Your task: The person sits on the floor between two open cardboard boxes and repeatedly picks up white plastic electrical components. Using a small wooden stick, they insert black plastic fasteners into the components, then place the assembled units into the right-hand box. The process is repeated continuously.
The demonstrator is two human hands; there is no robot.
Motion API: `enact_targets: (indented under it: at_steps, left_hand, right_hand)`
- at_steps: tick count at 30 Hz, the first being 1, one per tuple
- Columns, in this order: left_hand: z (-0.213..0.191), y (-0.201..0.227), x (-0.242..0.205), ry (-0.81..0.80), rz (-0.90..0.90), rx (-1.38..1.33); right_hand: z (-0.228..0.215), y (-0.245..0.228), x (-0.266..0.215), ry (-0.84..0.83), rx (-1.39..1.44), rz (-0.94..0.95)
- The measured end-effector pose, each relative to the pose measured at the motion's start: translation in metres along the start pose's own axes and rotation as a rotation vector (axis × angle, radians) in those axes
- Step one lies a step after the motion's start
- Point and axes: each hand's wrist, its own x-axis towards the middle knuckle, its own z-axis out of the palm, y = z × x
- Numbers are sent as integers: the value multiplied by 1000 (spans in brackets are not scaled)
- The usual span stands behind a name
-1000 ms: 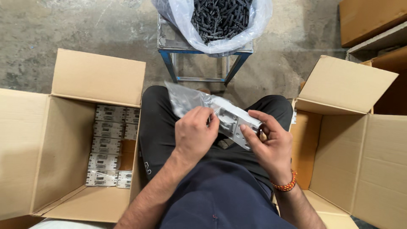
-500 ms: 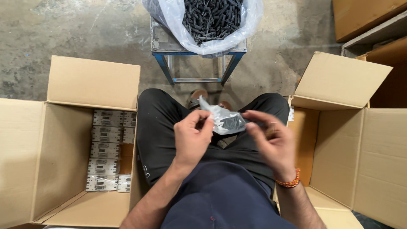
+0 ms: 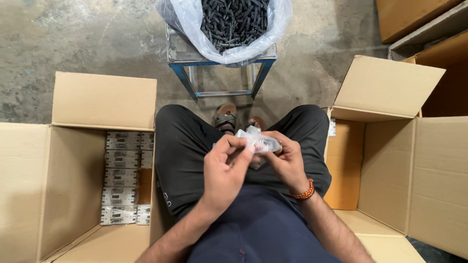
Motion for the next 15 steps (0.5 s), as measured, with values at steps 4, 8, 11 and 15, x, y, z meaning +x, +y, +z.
enact_targets:
  at_steps: [4,8,11,15]
  left_hand:
    - [-25,11,7,-197,583,922]
    - [-47,-15,19,-316,162,951]
    - [-71,-40,24,-220,-474,660]
    - [-94,-73,22,-209,-521,160]
  right_hand:
    - [2,23,18,-79,220,186]
    - [17,35,31,-72,249,481]
    - [29,27,35,-208,213,355]
    - [21,10,32,-388,367,370]
